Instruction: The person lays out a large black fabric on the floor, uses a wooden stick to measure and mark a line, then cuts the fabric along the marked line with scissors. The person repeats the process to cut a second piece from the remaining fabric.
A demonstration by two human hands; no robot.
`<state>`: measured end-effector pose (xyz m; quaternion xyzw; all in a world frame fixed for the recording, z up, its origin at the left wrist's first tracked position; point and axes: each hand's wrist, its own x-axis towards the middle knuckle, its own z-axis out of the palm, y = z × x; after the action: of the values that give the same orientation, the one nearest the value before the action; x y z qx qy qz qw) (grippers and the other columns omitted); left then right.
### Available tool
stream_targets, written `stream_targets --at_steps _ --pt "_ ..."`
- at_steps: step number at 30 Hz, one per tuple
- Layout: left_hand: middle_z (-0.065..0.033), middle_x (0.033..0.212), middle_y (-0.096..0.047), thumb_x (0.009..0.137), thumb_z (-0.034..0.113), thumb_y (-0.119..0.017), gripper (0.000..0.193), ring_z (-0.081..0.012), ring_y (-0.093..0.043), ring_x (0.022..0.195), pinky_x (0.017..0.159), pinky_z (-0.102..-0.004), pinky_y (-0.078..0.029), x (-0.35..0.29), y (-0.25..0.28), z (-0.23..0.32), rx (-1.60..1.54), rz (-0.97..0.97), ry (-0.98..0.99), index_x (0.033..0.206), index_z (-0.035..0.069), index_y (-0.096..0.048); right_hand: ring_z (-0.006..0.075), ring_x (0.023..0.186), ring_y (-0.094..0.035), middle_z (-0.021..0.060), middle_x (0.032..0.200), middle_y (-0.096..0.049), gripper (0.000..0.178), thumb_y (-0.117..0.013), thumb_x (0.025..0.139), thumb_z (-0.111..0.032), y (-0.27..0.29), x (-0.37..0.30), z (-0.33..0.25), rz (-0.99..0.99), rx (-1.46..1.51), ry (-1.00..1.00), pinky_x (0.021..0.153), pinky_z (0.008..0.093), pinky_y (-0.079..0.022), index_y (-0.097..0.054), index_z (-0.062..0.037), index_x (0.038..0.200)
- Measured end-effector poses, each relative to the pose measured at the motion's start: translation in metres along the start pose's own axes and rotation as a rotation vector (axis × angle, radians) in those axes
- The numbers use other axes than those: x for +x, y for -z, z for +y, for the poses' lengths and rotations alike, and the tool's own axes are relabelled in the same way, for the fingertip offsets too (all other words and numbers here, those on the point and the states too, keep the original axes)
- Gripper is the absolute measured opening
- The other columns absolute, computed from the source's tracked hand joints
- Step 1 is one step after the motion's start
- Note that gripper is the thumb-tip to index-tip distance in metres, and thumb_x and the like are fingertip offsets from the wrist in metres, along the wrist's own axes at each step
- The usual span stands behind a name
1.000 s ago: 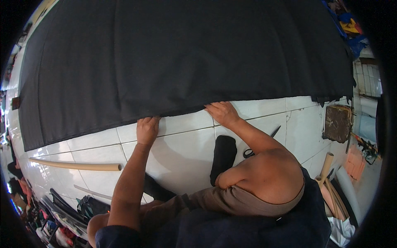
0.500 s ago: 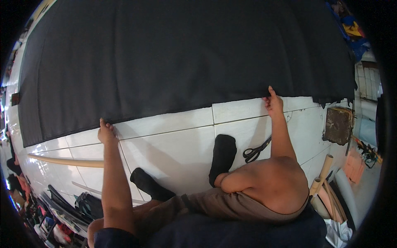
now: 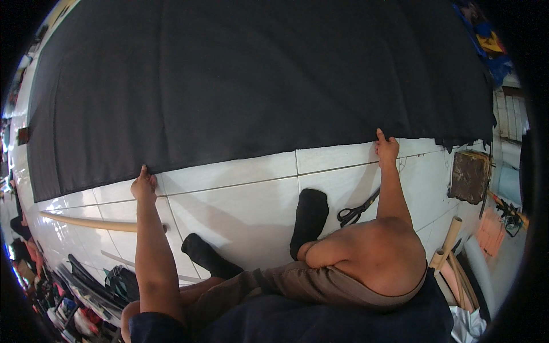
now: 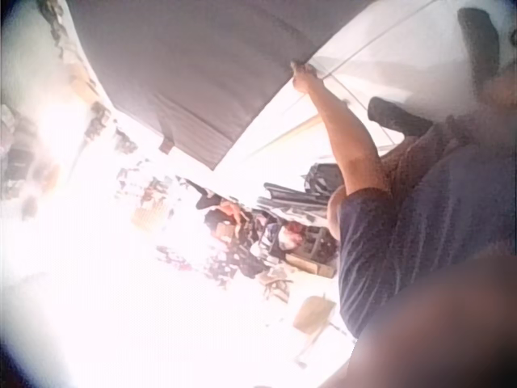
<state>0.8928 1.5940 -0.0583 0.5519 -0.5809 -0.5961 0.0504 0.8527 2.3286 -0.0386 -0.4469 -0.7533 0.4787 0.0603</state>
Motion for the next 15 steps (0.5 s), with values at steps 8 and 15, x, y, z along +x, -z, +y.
stream_targets --at_steps 8,15 --pt "-0.0161 0.089 -0.062 0.088 0.019 -0.071 0.031 -0.0272 -0.063 0.07 0.065 -0.0387 -0.054 0.031 0.014 -0.017 0.057 0.121 -0.046 0.107 -0.003 -0.058 0.0153 0.053 -0.055 0.0094 0.07 -0.059 0.044 -0.075 0.091 -0.038 -0.003 0.011 0.01 -0.029 0.076 0.002 0.047 0.0291 -0.045 -0.052 -0.0014 0.082" --pt "-0.0324 0.152 -0.032 0.093 0.046 -0.064 0.076 -0.0503 -0.027 0.143 0.116 -0.0602 -0.022 -0.07 -0.049 0.001 1.037 0.266 -0.935 0.148 -0.001 -0.039 0.0247 0.098 -0.062 0.0124 0.108 -0.064 0.043 -0.069 0.094 -0.039 -0.056 -0.048 -0.011 -0.069 -0.165 0.587 0.087 0.0372 -0.05 -0.058 -0.0057 0.119"
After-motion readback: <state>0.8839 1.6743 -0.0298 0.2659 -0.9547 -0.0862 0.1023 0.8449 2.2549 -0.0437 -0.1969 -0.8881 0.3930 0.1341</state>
